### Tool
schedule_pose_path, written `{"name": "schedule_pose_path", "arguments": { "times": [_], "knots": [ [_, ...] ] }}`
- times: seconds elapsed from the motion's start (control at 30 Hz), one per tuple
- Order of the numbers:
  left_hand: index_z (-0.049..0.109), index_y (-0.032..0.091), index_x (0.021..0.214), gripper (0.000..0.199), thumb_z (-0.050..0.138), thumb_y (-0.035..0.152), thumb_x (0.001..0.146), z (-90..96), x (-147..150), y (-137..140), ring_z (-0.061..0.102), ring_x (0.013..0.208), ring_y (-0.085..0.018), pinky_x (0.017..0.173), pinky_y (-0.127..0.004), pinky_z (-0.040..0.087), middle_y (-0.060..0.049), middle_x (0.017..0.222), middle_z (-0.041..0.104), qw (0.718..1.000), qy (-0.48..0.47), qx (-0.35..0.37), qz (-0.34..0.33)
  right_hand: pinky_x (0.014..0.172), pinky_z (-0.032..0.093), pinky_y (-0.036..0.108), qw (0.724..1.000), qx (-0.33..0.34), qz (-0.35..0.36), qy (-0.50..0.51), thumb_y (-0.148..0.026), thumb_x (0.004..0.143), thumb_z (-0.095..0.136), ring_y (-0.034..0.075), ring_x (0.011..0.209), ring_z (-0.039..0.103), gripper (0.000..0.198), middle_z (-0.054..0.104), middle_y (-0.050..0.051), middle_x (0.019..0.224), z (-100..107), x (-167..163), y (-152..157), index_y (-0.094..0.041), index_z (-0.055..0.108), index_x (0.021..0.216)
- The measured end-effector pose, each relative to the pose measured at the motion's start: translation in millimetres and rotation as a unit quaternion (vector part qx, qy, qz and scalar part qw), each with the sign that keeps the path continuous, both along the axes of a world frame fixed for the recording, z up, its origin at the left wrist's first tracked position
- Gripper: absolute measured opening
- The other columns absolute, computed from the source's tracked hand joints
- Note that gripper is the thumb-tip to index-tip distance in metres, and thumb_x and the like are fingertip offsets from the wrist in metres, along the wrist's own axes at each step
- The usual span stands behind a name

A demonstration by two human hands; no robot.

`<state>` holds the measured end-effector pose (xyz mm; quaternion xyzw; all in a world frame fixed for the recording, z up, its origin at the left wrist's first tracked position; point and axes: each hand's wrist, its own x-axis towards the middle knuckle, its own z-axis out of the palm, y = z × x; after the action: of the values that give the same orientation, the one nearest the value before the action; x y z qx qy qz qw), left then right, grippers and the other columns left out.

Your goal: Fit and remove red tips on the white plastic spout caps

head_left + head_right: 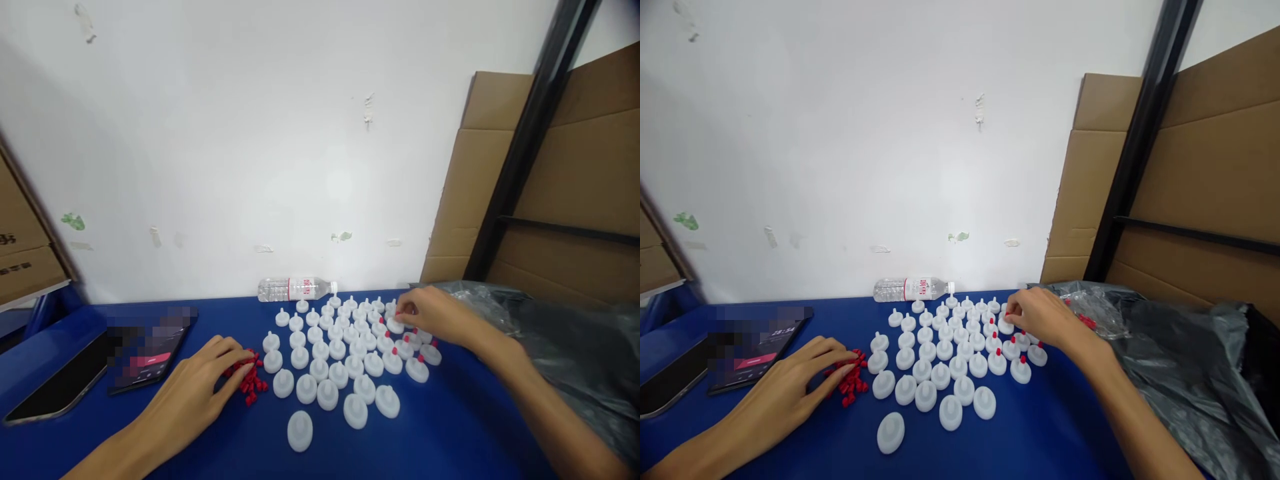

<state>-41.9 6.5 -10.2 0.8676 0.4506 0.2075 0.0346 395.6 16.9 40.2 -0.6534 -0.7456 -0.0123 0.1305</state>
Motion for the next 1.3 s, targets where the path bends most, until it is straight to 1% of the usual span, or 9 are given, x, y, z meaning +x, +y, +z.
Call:
{"name": "schedule_pose_path", "arguments": {
  "times": [0.23, 0.37, 0.47, 0.6, 0.7, 0.9, 1.07, 1.2, 1.3],
  "knots": [
    [0.065, 0.021, 0.092, 0.036, 0.036, 0.032, 0.109, 13.1, 4, -8, 0.059, 0.075, -0.018, 0.070, -0.028, 0.045, -0.001, 0.080, 0.063, 0.998, -0.044, 0.023, -0.032, 0.071, 0.051, 0.033, 0.977, 0.192, -0.007, 0.088, -0.039, 0.101, 0.045, 0.024, 0.080, 0.071, 0.022, 0.074, 0.007, 0.094, 17, -24, -12, -0.022, 0.059, 0.107],
    [0.051, 0.021, 0.075, 0.037, 0.035, 0.024, 0.108, 13.8, 3, -14, 0.047, 0.059, -0.014, 0.058, -0.027, 0.036, 0.002, 0.067, 0.053, 0.991, -0.070, 0.082, -0.082, 0.082, 0.054, 0.035, 0.937, 0.291, 0.152, 0.116, -0.029, 0.102, 0.051, 0.023, 0.094, 0.069, 0.012, 0.070, 0.008, 0.104, 10, -71, -26, -0.022, 0.059, 0.107],
    [0.048, 0.021, 0.072, 0.036, 0.037, 0.017, 0.106, 12.7, 5, -20, 0.047, 0.059, -0.014, 0.058, -0.027, 0.034, 0.002, 0.065, 0.052, 0.983, -0.055, 0.105, -0.143, 0.085, 0.054, 0.033, 0.905, 0.304, 0.289, 0.077, -0.017, 0.100, 0.053, 0.021, 0.100, 0.065, 0.011, 0.068, 0.010, 0.109, -1, -111, -41, -0.018, 0.062, 0.107],
    [0.058, 0.022, 0.084, 0.025, 0.050, 0.036, 0.103, 7.3, 12, -36, 0.058, 0.065, -0.016, 0.061, -0.027, 0.042, 0.000, 0.075, 0.063, 0.984, -0.029, 0.068, -0.161, 0.078, 0.054, 0.032, 0.856, 0.340, 0.386, 0.040, -0.008, 0.096, 0.052, 0.020, 0.085, 0.063, 0.014, 0.069, 0.011, 0.098, -20, -160, -66, -0.013, 0.065, 0.098],
    [0.061, 0.025, 0.091, 0.027, 0.054, 0.049, 0.101, 4.8, 18, -49, 0.063, 0.066, -0.017, 0.061, -0.028, 0.047, 0.000, 0.078, 0.068, 0.980, -0.038, 0.080, -0.179, 0.063, 0.051, 0.028, 0.831, 0.390, 0.395, 0.022, -0.008, 0.095, 0.050, 0.017, 0.068, 0.060, 0.017, 0.068, 0.007, 0.084, -33, -183, -76, -0.014, 0.065, 0.090],
    [0.057, 0.026, 0.086, 0.023, 0.042, 0.023, 0.104, 14.0, 27, -59, 0.063, 0.061, -0.015, 0.059, -0.026, 0.050, 0.001, 0.074, 0.067, 0.978, -0.039, 0.095, -0.181, 0.064, 0.054, 0.028, 0.842, 0.373, 0.390, 0.036, -0.021, 0.099, 0.056, 0.018, 0.073, 0.063, 0.013, 0.066, 0.006, 0.080, -43, -190, -73, -0.014, 0.064, 0.092],
    [0.055, 0.025, 0.085, 0.019, 0.046, 0.022, 0.101, 14.8, 28, -56, 0.064, 0.062, -0.015, 0.058, -0.025, 0.050, 0.001, 0.075, 0.067, 0.981, -0.033, 0.098, -0.164, 0.060, 0.052, 0.029, 0.838, 0.365, 0.405, 0.024, -0.033, 0.101, 0.060, 0.017, 0.067, 0.059, 0.024, 0.064, 0.004, 0.077, -44, -190, -73, -0.012, 0.065, 0.090],
    [0.056, 0.025, 0.080, 0.028, 0.043, 0.028, 0.105, 9.5, 25, -59, 0.062, 0.062, -0.015, 0.063, -0.024, 0.052, 0.001, 0.074, 0.067, 0.982, -0.034, 0.051, -0.179, 0.059, 0.052, 0.028, 0.833, 0.368, 0.414, 0.013, -0.021, 0.096, 0.064, 0.016, 0.065, 0.059, 0.016, 0.063, 0.003, 0.075, -40, -192, -76, -0.012, 0.066, 0.084],
    [0.054, 0.025, 0.079, 0.037, 0.034, 0.035, 0.108, 8.5, 18, -58, 0.060, 0.065, -0.016, 0.068, -0.025, 0.052, 0.001, 0.072, 0.064, 0.985, -0.115, 0.033, -0.121, 0.069, 0.055, 0.027, 0.826, 0.390, 0.406, 0.023, -0.008, 0.097, 0.053, 0.017, 0.075, 0.064, 0.017, 0.071, 0.008, 0.086, -31, -177, -71, -0.011, 0.068, 0.090]
  ]
}}
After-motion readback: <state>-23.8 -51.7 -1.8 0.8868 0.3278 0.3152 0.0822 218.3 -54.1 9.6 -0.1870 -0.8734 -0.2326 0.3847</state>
